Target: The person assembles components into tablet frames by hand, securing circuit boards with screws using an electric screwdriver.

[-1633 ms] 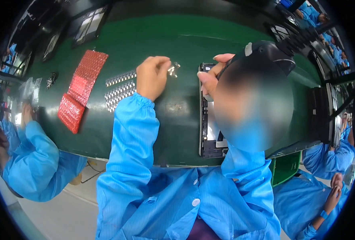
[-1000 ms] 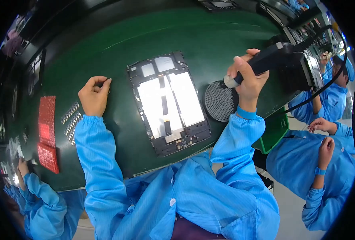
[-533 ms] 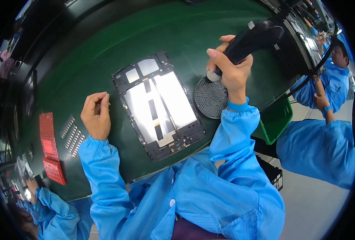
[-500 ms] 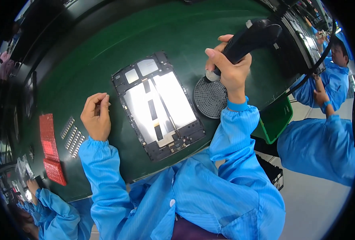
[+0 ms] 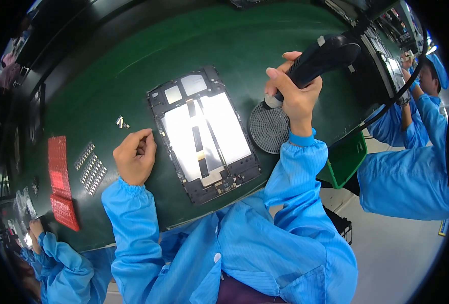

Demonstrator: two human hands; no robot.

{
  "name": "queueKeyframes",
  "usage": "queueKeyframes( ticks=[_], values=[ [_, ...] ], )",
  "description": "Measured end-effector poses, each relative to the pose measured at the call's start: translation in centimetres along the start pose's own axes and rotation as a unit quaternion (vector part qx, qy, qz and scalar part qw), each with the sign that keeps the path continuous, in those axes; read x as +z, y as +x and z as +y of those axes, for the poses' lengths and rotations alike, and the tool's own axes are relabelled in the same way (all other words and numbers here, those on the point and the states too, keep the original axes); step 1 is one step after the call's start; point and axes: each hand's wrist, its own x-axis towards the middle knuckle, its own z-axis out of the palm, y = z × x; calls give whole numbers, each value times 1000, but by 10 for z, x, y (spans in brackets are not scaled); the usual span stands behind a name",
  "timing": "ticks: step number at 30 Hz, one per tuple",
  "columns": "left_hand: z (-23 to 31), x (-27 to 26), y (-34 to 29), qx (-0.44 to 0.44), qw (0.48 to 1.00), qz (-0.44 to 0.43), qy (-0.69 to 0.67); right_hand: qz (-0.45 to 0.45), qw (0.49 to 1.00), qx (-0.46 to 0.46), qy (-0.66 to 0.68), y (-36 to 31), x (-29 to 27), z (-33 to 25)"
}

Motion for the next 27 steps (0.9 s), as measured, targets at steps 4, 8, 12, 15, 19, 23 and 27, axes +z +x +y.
queueKeyframes(
  ticks=[4, 8, 12, 15, 19, 23, 27],
  values=[
    [3, -7, 0, 40, 998, -47, 25, 11, 999, -19, 26, -3, 7, -17],
    [5, 9, -11, 73, 996, -40, 12, -24, 994, -26, 100, -3, 33, -40],
    [10, 15, -11, 69, 991, -92, -63, -126, 981, -22, 149, -8, 81, -51],
    [4, 10, -5, 36, 994, -54, -92, -173, 976, 26, 133, -18, 119, -52],
    [-10, 3, -1, 6, 996, 15, -92, -226, 967, 64, 102, -25, 148, -35],
    [-5, 1, -1, -58, 988, 11, -139, -246, 963, 50, 95, -25, 158, -21],
    [-12, 5, -3, 1, 995, 6, -102, -224, 971, 18, 85, -20, 159, -14]
  ],
)
